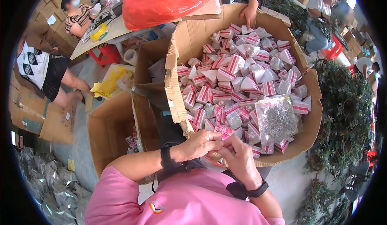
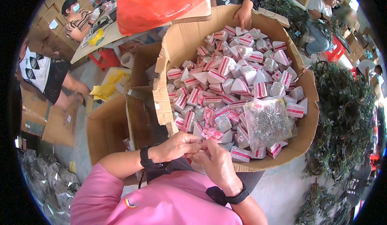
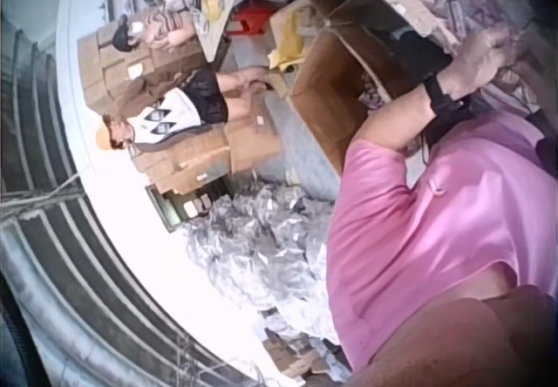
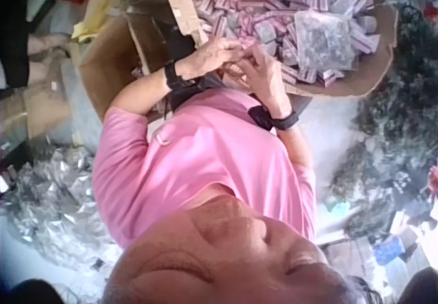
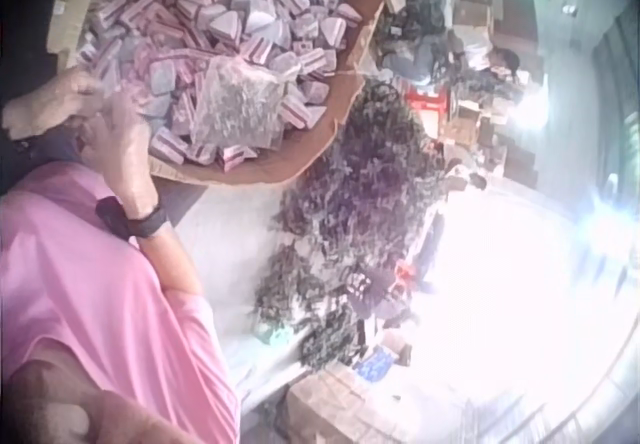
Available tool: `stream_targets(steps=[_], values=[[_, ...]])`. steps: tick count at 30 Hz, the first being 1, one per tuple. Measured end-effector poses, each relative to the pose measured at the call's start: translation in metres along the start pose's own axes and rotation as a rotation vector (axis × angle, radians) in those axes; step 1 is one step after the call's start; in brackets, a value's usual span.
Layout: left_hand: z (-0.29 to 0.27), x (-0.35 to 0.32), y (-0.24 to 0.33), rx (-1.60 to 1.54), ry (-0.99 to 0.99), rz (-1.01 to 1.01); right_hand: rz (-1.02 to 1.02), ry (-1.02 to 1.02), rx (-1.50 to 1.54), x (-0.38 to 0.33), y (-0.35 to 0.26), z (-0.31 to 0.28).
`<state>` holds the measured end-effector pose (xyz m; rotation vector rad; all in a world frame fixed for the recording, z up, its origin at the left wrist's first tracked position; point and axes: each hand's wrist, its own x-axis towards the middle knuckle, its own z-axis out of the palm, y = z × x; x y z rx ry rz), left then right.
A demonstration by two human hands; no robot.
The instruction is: Packing small triangular packages and metal pins into a large cardboard box in a warehouse environment.
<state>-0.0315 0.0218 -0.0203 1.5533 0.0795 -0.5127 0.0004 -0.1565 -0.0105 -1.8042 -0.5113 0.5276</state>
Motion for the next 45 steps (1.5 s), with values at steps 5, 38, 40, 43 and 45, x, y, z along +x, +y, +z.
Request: stream_targets(steps=[5,38,40,43,45], values=[[0.005,-0.001,-0.002,-0.040,0.054,0.107,-0.148,-0.001,-0.195,-0.001,0.009,0.001],[-0.025,0.131,0.039,0.787,-0.026,0.261,0.070,0.465,0.069,-0.008,0.020,-0.062],[-0.027,0.160,0.013,0.977,-0.066,0.344,0.066,0.511,0.094,-0.010,0.026,-0.066],[-0.024,0.185,-0.036,1.327,-0.195,0.337,0.099,0.521,0.120,-0.014,0.033,-0.072],[-0.019,0.187,-0.058,1.520,-0.213,0.406,0.151,0.519,0.144,-0.017,0.037,-0.075]])
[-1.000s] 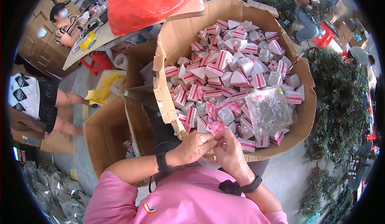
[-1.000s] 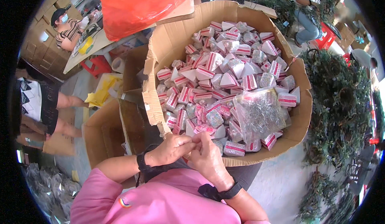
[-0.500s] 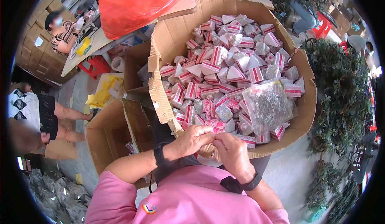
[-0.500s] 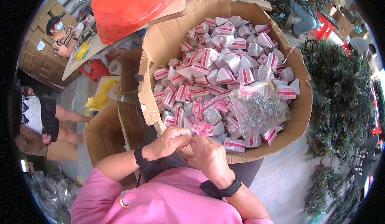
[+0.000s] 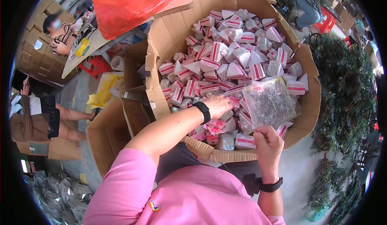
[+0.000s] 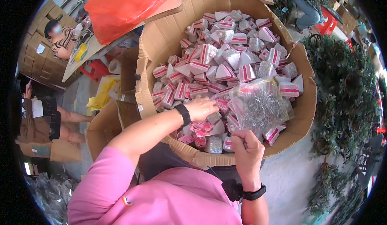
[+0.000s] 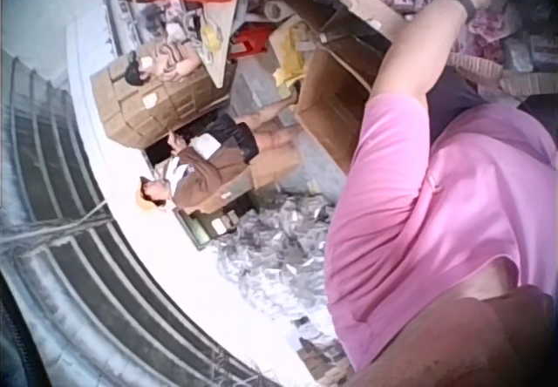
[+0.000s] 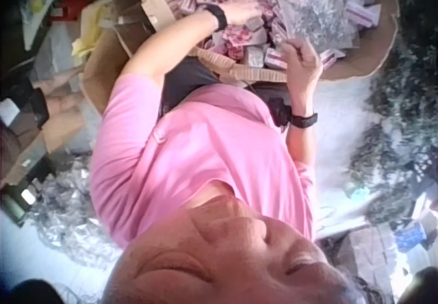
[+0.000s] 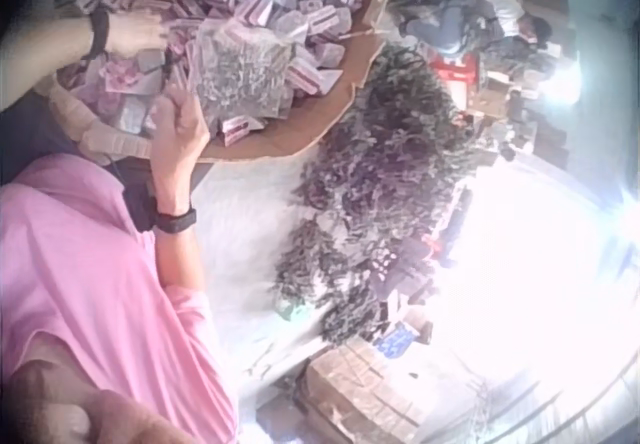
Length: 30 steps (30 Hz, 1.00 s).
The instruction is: Packing small triangular packages and metal pins into a large cardboard box in a warehouse environment.
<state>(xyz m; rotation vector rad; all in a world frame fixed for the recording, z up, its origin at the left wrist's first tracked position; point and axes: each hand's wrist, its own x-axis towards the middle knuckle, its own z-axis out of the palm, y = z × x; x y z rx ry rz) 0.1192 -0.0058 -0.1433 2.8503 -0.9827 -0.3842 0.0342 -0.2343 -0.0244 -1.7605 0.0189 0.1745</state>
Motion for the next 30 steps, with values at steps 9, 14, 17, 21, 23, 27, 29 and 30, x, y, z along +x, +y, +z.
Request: stream_targets(steps=[9,14,17,21,23,27,29,30], values=[[0.024,-0.001,0.005,0.080,0.042,0.048,0.030,-0.034,0.047,0.007,0.011,-0.004],[0.007,-0.021,0.004,0.046,0.075,0.070,0.046,-0.043,0.082,0.007,0.013,0.000],[0.003,-0.025,-0.003,-0.002,0.129,0.112,0.061,-0.064,0.100,0.006,0.011,0.006],[-0.003,-0.029,-0.008,-0.085,0.044,0.067,0.081,-0.080,0.060,0.006,0.011,0.010],[-0.002,-0.030,-0.004,-0.082,-0.032,0.050,0.088,-0.075,0.097,0.007,0.018,0.012],[0.029,-0.018,0.003,0.016,0.104,0.037,0.101,-0.086,0.107,0.006,0.016,0.016],[0.035,-0.013,0.005,0.044,0.019,-0.023,0.119,-0.076,0.141,0.005,0.018,0.017],[0.032,-0.010,0.007,0.061,-0.028,-0.045,0.130,-0.062,0.163,0.004,0.020,0.015]])
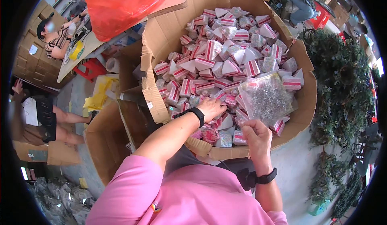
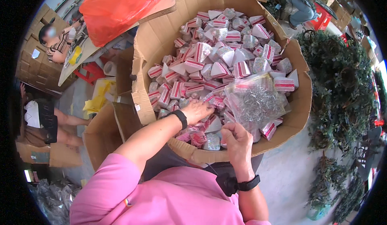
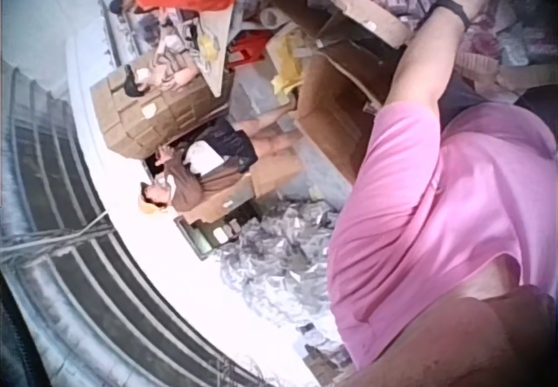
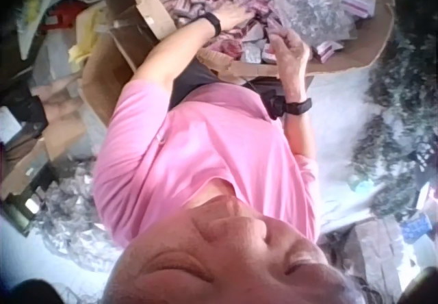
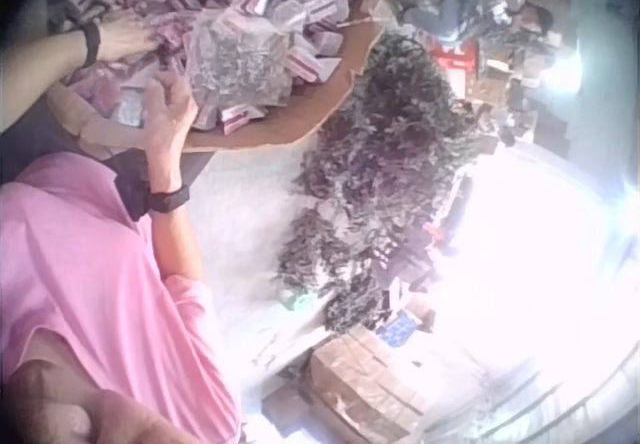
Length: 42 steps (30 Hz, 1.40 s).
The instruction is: Packing small triangular packages and metal pins into a large cardboard box in a warehouse environment.
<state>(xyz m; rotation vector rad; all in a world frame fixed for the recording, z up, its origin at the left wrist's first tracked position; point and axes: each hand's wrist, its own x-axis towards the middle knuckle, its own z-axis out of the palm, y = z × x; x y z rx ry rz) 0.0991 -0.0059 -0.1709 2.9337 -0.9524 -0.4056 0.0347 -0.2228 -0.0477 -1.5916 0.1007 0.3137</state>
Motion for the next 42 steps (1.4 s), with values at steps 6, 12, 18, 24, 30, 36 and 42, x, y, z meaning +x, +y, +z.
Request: stream_targets(steps=[6,12,18,24,30,36,42], values=[[-0.040,-0.005,-0.007,-0.322,-0.053,-0.082,0.015,0.009,0.011,0.003,0.000,-0.010],[-0.092,-0.054,-0.015,-0.936,0.236,-0.222,-0.042,-0.025,0.041,0.000,-0.009,0.002],[-0.105,-0.110,0.036,-1.859,0.495,-0.292,-0.250,-0.112,-0.217,-0.016,-0.036,0.025],[-0.110,-0.122,0.070,-1.961,0.660,-0.368,-0.620,-0.121,-0.426,-0.025,-0.046,0.039],[-0.112,-0.123,0.079,-1.903,0.734,-0.342,-0.676,-0.097,-0.506,-0.029,-0.048,0.044],[-0.113,-0.126,0.082,-1.842,0.754,-0.333,-0.722,-0.091,-0.528,-0.028,-0.046,0.047],[-0.110,-0.125,0.085,-1.727,0.789,-0.316,-0.754,-0.081,-0.551,-0.026,-0.045,0.049]])
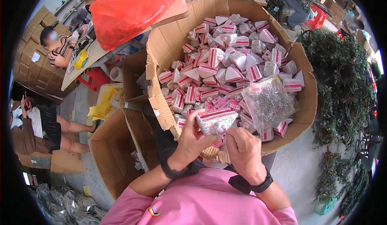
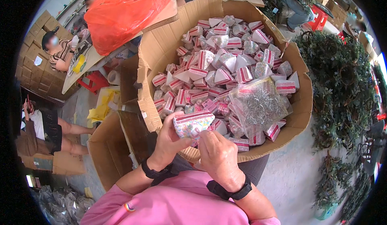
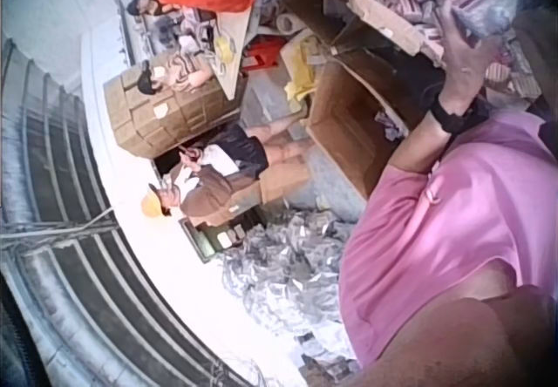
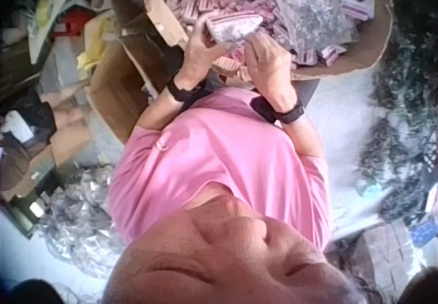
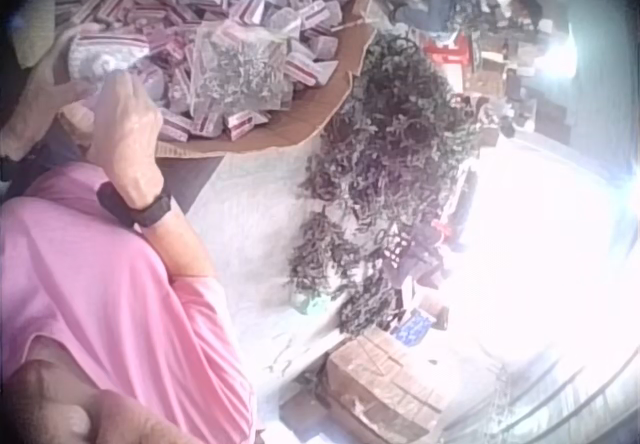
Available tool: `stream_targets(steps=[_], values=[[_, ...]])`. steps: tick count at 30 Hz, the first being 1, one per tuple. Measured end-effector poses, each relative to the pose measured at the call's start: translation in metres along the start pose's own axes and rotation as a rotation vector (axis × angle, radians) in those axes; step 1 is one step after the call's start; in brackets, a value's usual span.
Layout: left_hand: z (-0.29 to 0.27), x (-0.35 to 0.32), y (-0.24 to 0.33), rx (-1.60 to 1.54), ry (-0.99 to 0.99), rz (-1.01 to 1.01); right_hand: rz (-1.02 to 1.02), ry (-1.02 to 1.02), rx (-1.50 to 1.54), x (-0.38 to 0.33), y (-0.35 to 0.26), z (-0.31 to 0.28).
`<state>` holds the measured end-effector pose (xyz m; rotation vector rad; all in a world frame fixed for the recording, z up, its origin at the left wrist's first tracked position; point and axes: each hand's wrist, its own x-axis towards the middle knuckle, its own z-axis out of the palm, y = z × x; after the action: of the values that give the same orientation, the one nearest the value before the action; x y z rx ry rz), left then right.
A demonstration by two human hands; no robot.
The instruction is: Packing small triangular packages and metal pins into a large cardboard box in a warehouse environment.
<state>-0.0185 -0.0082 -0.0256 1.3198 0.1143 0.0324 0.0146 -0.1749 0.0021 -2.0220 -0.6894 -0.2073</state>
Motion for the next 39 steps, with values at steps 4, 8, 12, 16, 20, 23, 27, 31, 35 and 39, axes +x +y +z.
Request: stream_targets(steps=[4,8,12,16,20,23,27,31,35,39], values=[[-0.001,-0.001,-0.003,0.070,0.008,0.059,0.011,-0.006,-0.035,0.000,0.000,0.000],[0.003,-0.001,-0.007,0.196,0.049,0.135,-0.001,0.021,-0.072,0.000,0.001,0.003],[0.006,-0.002,-0.010,0.254,0.087,0.146,-0.004,0.017,-0.093,-0.001,0.003,0.003],[0.004,-0.004,-0.014,0.428,0.152,0.200,-0.024,0.028,-0.097,0.001,0.006,0.006],[0.001,-0.007,-0.019,0.491,0.160,0.184,0.380,-0.043,0.127,-0.002,-0.002,0.001],[0.001,-0.009,-0.008,0.546,0.046,0.190,0.338,-0.022,0.347,-0.007,0.018,0.006],[-0.003,-0.012,-0.002,0.631,0.052,0.209,0.619,-0.149,0.843,0.004,0.011,0.001],[-0.010,-0.013,0.000,0.660,0.069,0.231,0.624,-0.203,0.941,0.005,0.018,0.011],[-0.030,-0.015,0.001,0.398,0.086,0.166,0.501,-0.258,0.928,0.014,0.016,0.019],[-0.090,-0.031,0.027,0.050,0.323,0.196,0.563,-0.297,0.774,0.042,0.033,0.010]])
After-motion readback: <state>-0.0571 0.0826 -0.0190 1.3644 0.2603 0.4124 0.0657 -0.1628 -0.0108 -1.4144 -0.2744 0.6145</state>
